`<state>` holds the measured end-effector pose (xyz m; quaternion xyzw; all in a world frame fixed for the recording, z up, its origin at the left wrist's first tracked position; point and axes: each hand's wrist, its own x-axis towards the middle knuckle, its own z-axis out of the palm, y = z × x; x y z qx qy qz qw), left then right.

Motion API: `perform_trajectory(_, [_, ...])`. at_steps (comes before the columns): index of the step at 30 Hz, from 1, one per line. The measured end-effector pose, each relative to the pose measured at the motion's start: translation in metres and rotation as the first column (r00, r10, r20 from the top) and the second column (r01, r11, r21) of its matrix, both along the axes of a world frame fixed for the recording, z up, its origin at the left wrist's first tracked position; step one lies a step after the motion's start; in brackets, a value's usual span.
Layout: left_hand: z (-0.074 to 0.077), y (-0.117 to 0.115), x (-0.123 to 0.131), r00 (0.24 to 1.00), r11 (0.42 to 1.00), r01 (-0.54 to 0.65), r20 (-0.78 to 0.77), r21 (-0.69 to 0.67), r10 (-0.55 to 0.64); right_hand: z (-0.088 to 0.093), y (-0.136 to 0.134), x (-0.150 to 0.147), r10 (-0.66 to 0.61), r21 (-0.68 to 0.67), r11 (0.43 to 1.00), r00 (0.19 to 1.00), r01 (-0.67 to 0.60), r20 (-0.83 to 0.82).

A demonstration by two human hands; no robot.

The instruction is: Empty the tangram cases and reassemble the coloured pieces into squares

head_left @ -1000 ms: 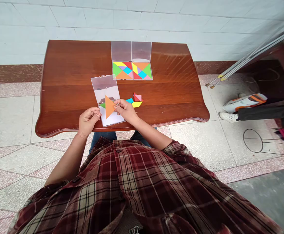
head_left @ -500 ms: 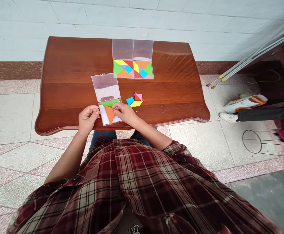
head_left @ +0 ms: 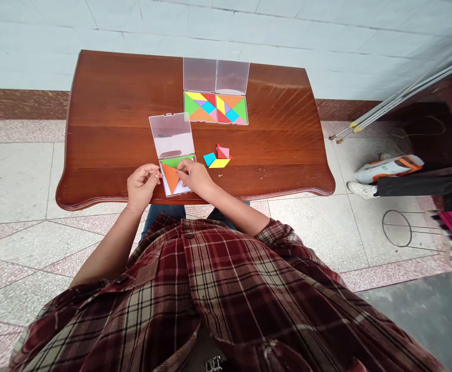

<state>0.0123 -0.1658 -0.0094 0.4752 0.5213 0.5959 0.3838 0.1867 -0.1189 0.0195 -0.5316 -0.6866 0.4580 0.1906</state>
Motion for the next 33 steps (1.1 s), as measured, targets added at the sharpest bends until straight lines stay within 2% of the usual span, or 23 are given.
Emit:
perform_trajectory(6, [0.001,0.000,0.000,1.000,1.000,-0.005,-0.012,-0.006,0.005,0.000,0.004,-0.005,-0.004,-0.014,1.000,1.000,0.005,0.025])
perform_trajectory(10, [0.002,-0.002,0.000,1.000,1.000,0.008,-0.024,-0.006,-0.008,0.003,0.002,-0.008,0.033,-0.002,0.999,0.994,-0.033,0.105])
perform_trajectory(16, [0.001,-0.001,0.000,0.999,1.000,0.006,-0.033,0.002,-0.006,0.004,0.004,-0.003,0.029,0.158,0.985,0.975,-0.065,0.219])
perform_trajectory(20, [-0.004,0.000,-0.001,0.998,1.000,-0.011,-0.055,0.006,0.011,-0.002,0.008,0.013,-0.030,0.229,0.974,0.994,0.004,0.108])
perform_trajectory(23, [-0.007,-0.001,0.000,0.988,0.998,-0.043,-0.144,0.034,0.048,-0.006,0.008,0.029,-0.072,0.237,0.969,0.997,0.073,-0.014])
perform_trajectory(25, [-0.008,-0.002,0.001,0.958,0.995,-0.069,-0.272,0.076,0.088,-0.008,0.007,0.041,-0.087,0.233,0.967,0.992,0.106,-0.091])
perform_trajectory(28, [-0.006,-0.005,0.003,0.845,0.991,-0.058,-0.523,0.122,0.114,-0.009,0.005,0.059,-0.117,0.244,0.956,0.976,0.160,-0.182])
perform_trajectory(31, [-0.003,-0.005,0.006,0.712,0.995,-0.007,-0.699,0.095,0.072,-0.012,0.005,0.078,-0.189,0.250,0.937,0.957,0.242,-0.221])
perform_trajectory(33, [-0.002,-0.004,0.006,0.660,0.998,0.019,-0.750,0.057,0.030,-0.015,0.006,0.090,-0.247,0.242,0.922,0.939,0.303,-0.238])
